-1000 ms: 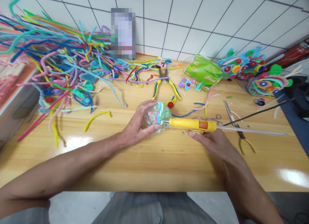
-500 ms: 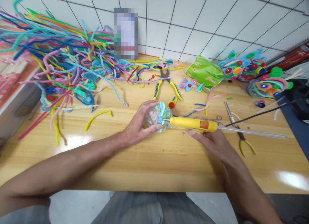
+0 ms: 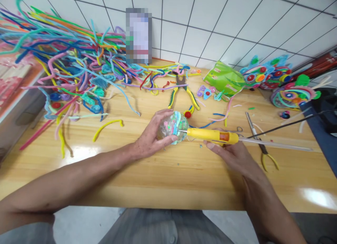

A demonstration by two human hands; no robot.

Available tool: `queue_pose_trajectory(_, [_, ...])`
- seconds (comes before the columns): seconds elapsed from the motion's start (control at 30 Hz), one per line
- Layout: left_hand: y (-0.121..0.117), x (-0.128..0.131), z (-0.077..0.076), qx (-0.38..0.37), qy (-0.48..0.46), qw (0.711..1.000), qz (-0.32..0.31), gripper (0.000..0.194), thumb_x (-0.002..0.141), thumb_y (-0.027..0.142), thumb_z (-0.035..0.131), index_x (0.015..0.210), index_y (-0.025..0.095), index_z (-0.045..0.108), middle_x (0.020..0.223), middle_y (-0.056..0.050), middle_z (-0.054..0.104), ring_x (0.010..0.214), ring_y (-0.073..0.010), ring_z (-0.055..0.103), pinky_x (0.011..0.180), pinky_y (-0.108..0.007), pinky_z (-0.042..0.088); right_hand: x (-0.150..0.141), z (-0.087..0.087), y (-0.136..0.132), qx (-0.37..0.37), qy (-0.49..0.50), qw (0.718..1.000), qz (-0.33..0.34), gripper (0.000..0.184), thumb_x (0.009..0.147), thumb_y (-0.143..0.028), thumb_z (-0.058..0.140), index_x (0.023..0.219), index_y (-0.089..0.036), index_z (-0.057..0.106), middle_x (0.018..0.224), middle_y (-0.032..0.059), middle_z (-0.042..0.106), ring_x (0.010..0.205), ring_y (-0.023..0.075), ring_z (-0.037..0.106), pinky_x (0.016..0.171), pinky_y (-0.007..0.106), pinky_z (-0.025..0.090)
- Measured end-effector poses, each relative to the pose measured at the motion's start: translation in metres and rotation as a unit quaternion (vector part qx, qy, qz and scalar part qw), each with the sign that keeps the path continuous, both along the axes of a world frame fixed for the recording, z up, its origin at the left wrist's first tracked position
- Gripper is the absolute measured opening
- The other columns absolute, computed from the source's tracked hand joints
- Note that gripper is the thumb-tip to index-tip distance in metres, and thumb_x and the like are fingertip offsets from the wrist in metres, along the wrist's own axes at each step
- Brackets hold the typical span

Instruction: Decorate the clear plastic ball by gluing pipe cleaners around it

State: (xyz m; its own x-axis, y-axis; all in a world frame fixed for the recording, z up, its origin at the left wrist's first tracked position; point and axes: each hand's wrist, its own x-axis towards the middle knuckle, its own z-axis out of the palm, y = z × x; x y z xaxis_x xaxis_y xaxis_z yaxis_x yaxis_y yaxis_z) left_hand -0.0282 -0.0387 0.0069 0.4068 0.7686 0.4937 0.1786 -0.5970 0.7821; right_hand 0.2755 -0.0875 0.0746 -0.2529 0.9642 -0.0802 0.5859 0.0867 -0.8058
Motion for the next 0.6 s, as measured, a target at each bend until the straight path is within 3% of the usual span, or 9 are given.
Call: queue_pose_trajectory(0.6, [0.0017,0.0007,-0.0016,0.016,0.001,1.0,-0.004,0.069,0.102,0.044,0.073,0.161,0.029,0.04,0.157,-0.017,0.053,0.152,-0.0335,0.051,0.128,-0.055,0.046,0.0049,-0.0069,-0.0019,-0.021,0.04,0.999,-0.013,0.035,0.097,-0.06,0.072,0.095,-0.026,0.076,0.085,0.0033,0.078,0.077,0.0231,0.073,0.069,0.034,0.062])
